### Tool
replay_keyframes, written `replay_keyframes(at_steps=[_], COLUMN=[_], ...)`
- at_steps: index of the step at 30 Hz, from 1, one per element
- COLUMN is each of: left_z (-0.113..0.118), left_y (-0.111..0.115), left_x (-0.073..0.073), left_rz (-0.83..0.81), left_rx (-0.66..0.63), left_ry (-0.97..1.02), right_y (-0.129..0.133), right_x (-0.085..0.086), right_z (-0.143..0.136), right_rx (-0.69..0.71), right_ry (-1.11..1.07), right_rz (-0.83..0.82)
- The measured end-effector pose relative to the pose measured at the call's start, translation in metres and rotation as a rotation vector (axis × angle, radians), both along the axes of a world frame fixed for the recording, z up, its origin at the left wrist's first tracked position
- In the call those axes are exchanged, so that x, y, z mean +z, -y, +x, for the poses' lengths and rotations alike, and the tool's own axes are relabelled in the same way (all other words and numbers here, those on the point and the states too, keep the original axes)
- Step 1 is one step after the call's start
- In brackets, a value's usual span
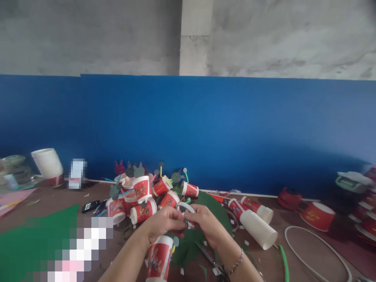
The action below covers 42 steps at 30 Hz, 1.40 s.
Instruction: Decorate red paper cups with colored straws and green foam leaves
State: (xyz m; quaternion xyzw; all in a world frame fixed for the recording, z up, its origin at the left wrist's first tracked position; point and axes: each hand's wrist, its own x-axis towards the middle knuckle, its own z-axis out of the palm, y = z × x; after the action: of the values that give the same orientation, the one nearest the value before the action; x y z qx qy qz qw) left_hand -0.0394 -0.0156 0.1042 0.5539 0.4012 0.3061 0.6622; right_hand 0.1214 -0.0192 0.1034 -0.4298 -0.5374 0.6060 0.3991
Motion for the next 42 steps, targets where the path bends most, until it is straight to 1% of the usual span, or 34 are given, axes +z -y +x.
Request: replay_keyframes(at_steps=[1,3,5,6,7,8,10,12,14,16,19,22,25,27,29,31,35,39,42], left_z=[-0.002,-0.005,-0.005,-0.005,-0.004,-0.004,-0.003,-0.003,-0.002,0.001,0.008,0.016,0.021,0.023,0.025,0.026,0.025,0.023,0.022], left_y=[0.001,0.004,0.007,0.008,0.008,0.007,0.003,-0.001,-0.005,-0.006,-0.005,-0.002,0.001,0.003,0.004,0.005,0.003,-0.002,-0.003], left_x=[0.001,0.003,0.005,0.006,0.007,0.007,0.007,0.005,0.003,0.0,-0.003,-0.006,-0.009,-0.011,-0.012,-0.011,-0.011,-0.012,-0.011], left_rz=[-0.011,-0.039,-0.052,-0.052,-0.047,-0.041,-0.034,-0.033,-0.032,0.005,0.178,0.406,0.595,0.675,0.722,0.72,0.599,0.521,0.488], left_rx=[-0.026,-0.124,-0.219,-0.227,-0.198,-0.142,-0.013,0.089,0.176,0.249,0.328,0.365,0.383,0.399,0.416,0.441,0.469,0.441,0.417], left_ry=[0.001,0.006,0.009,0.009,0.007,0.007,0.034,0.096,0.143,0.132,0.004,-0.192,-0.335,-0.389,-0.405,-0.384,-0.286,-0.189,-0.143], right_y=[0.0,-0.003,-0.008,-0.011,-0.013,-0.015,-0.017,-0.015,-0.012,-0.009,-0.006,-0.007,-0.008,-0.008,-0.007,-0.006,-0.004,-0.002,0.0], right_x=[-0.001,-0.001,0.0,0.001,0.001,0.001,0.001,0.0,0.0,0.002,0.006,0.005,0.001,0.0,0.0,0.0,0.001,0.002,0.006], right_z=[-0.001,0.003,0.01,0.014,0.018,0.022,0.025,0.024,0.022,0.019,0.016,0.016,0.016,0.016,0.017,0.017,0.017,0.015,0.014], right_rx=[-0.007,-0.061,-0.13,-0.141,-0.137,-0.13,-0.109,-0.07,-0.008,0.042,0.058,0.053,0.047,0.042,0.043,0.053,0.09,0.081,0.078], right_ry=[-0.032,-0.069,-0.075,-0.065,-0.041,0.012,0.157,0.3,0.376,0.408,0.445,0.487,0.519,0.541,0.556,0.567,0.589,0.619,0.599], right_rz=[-0.018,-0.017,0.031,0.05,0.061,0.075,0.113,0.152,0.176,0.216,0.309,0.397,0.446,0.463,0.475,0.476,0.461,0.472,0.461])
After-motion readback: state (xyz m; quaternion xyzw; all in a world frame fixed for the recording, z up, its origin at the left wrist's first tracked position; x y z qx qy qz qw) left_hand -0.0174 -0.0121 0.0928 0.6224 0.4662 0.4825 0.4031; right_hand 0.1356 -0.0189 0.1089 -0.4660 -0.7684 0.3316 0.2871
